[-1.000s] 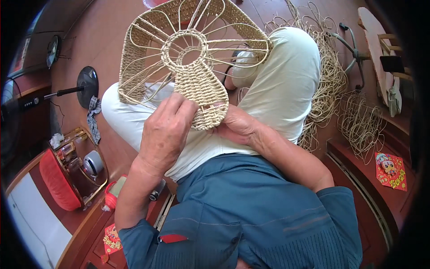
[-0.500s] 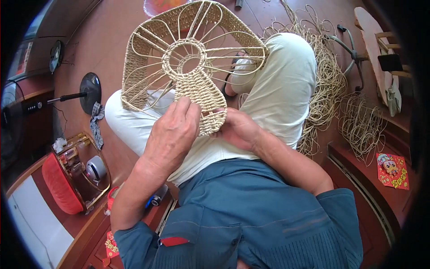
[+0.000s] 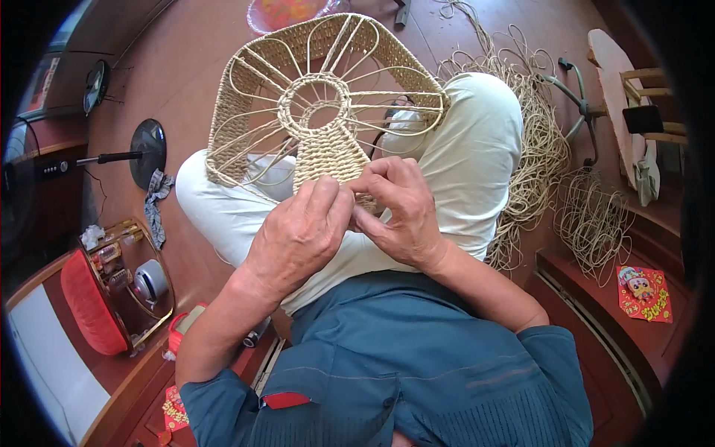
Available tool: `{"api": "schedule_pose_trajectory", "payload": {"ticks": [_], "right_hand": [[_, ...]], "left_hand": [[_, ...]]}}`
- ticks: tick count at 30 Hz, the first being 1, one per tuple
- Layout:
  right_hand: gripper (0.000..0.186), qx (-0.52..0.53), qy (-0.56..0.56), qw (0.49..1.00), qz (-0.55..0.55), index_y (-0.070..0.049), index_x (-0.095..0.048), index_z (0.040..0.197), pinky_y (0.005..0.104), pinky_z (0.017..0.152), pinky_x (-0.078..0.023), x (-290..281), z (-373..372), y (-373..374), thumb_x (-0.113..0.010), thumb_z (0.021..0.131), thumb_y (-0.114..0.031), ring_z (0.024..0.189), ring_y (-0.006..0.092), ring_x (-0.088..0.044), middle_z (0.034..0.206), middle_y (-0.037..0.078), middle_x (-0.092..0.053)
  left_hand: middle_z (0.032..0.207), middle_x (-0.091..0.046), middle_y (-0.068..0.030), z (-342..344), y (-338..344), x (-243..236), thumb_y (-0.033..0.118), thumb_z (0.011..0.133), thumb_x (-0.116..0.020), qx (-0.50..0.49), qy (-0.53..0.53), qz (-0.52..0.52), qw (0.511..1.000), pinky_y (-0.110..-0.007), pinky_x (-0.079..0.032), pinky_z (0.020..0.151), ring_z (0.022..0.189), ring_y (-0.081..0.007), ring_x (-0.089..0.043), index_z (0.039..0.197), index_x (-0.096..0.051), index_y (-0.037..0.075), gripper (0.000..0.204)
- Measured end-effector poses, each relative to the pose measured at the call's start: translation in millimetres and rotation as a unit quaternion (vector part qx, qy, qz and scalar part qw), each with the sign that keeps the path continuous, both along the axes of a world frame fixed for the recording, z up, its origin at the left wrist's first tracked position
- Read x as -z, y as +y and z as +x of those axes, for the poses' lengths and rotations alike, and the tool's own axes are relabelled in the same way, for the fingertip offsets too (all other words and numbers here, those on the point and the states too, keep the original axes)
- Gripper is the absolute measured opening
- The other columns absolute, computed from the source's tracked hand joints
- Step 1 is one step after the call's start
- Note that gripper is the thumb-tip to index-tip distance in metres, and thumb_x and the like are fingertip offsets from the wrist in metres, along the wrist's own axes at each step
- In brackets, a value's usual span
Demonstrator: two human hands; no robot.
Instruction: The recorder is weaving a decorative wicker or straw basket/object while sitting on the floor.
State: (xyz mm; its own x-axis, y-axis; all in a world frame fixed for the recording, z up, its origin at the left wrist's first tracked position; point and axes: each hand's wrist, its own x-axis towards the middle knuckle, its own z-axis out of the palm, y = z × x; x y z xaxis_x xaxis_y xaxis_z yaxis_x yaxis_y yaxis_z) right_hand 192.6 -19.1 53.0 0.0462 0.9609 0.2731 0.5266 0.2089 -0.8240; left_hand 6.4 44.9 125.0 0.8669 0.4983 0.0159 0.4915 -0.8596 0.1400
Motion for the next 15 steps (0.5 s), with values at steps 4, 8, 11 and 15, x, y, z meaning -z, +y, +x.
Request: {"api": "schedule_pose_trajectory", "payload": {"ticks": [4,8,11,15], "right_hand": [[0.023,-0.008,-0.04,0.999,0.026,-0.013,-0.075,0.098,0.0417,0.084,-0.042,-3.4,-1.9,6.6,-0.083,0.077,-0.014,0.099,0.0256,-0.058,0.101,0.003,-0.064],[0.022,-0.025,-0.037,0.999,-0.006,-0.012,-0.075,0.095,0.042,0.083,-0.042,-4.7,-5.1,9.7,-0.083,0.075,-0.014,0.098,0.0259,-0.058,0.101,0.003,-0.064],[0.02,-0.023,-0.043,0.999,-0.012,-0.012,-0.074,0.094,0.0418,0.083,-0.042,-4.2,-10.8,12.2,-0.083,0.076,-0.014,0.098,0.0261,-0.058,0.101,0.003,-0.064],[0.017,-0.005,0.008,1.0,-0.011,-0.011,-0.074,0.094,0.0426,0.086,-0.044,-3.2,-17.0,10.1,-0.083,0.079,-0.014,0.097,0.0273,-0.057,0.104,0.004,-0.064]], "left_hand": [[0.104,-0.058,-0.0112,-3.5,-1.6,4.2,0.006,0.087,-0.067,-0.019,-0.025,0.001,1.0,-0.035,-0.058,0.071,0.093,-0.0258,-0.066,0.115,-0.061,0.001,0.029],[0.095,-0.053,-0.0072,-4.9,-4.1,7.7,0.012,0.087,-0.066,-0.028,-0.037,0.036,0.998,-0.031,-0.058,0.072,0.088,-0.0189,-0.063,0.105,-0.061,0.004,0.02],[0.099,-0.059,-0.0088,-8.8,-4.4,7.2,0.006,0.087,-0.069,-0.056,-0.069,-0.005,0.996,-0.034,-0.058,0.073,0.09,-0.0236,-0.066,0.109,-0.063,0.004,0.023],[0.1,-0.064,-0.0091,-19.8,-1.3,5.6,-0.001,0.089,-0.072,-0.143,-0.205,-0.042,0.967,-0.037,-0.056,0.071,0.087,-0.0216,-0.068,0.109,-0.066,0.004,0.022]]}}
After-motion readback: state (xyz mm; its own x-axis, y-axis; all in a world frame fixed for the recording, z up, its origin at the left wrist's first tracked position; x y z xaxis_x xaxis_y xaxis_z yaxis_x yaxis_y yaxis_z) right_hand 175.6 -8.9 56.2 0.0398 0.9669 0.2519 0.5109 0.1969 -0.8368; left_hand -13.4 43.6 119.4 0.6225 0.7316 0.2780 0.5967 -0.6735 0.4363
